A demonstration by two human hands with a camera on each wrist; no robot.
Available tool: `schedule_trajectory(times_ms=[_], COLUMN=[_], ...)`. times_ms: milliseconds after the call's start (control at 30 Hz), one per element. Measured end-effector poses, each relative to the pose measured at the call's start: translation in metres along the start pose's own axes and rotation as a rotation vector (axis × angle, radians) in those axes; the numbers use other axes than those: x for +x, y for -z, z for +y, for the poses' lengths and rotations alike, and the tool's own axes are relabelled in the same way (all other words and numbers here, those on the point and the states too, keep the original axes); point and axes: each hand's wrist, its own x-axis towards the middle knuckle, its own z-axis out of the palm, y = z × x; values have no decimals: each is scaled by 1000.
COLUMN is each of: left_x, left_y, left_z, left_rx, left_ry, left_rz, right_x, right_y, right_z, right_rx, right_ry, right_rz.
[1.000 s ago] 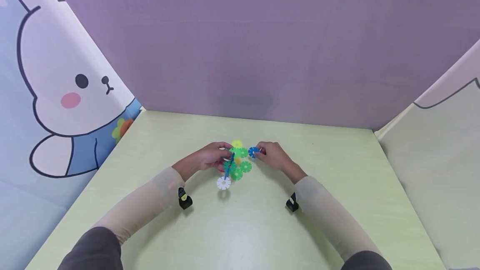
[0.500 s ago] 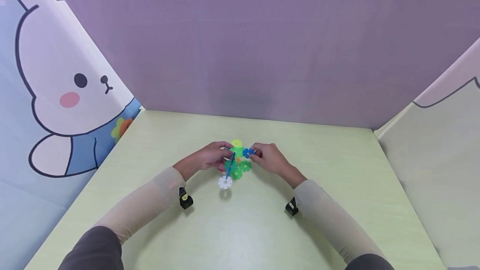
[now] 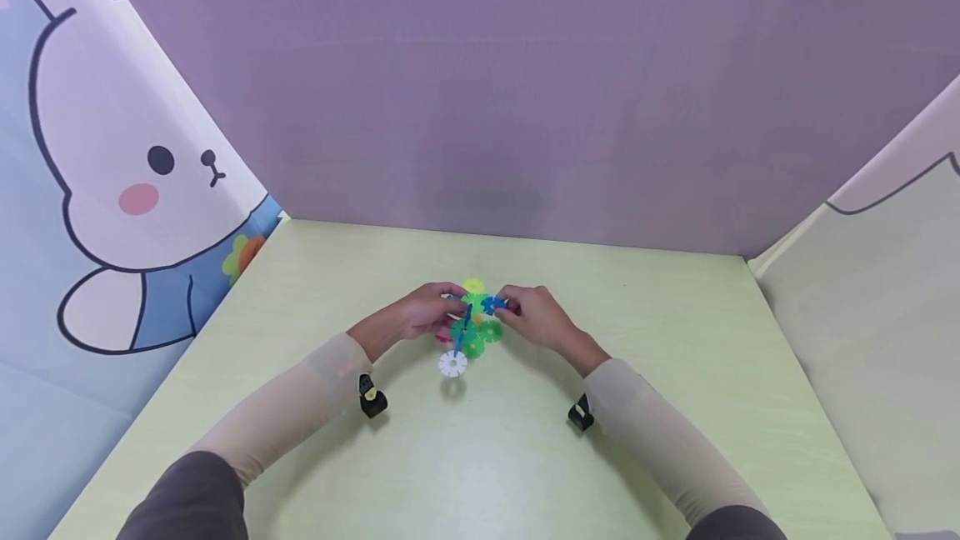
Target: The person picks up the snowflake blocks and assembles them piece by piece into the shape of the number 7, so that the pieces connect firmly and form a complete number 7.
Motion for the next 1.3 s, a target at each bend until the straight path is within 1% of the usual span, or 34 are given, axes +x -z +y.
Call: schedule_trajectory(times_ms=[167, 367, 500, 600, 833, 933, 1033, 1200, 1300], left_x=[-1, -2, -3, -2, -3, -4, -5, -5, -4], left_y=[-1, -4, -6, -7, -8, -7, -6, -3, -1], left_z=[1, 3, 2, 2, 6, 6, 5, 5, 5], left_rx=[-9, -3, -14, -24, -31, -37, -49, -39, -33], left_ry=[-1, 10, -1, -15, -8, -3, -6, -28, -37], left_rz=[-3, 26, 42, 53, 86, 89, 73, 45, 42], right_x=[0, -1, -1, -1, 2, 4, 4, 4, 4], right_y=[-1, -5, -8, -9, -10, -11, -11, -8, -6], right_z=[-1, -1, -1, -2, -4, -6, -6, -8, -8], right_rx=[0, 6, 26, 33, 35, 32, 37, 71, 69], right_ry=[12, -5, -10, -1, 5, -3, -15, -37, -55], right_rz=[16, 28, 41, 63, 101, 98, 87, 47, 19])
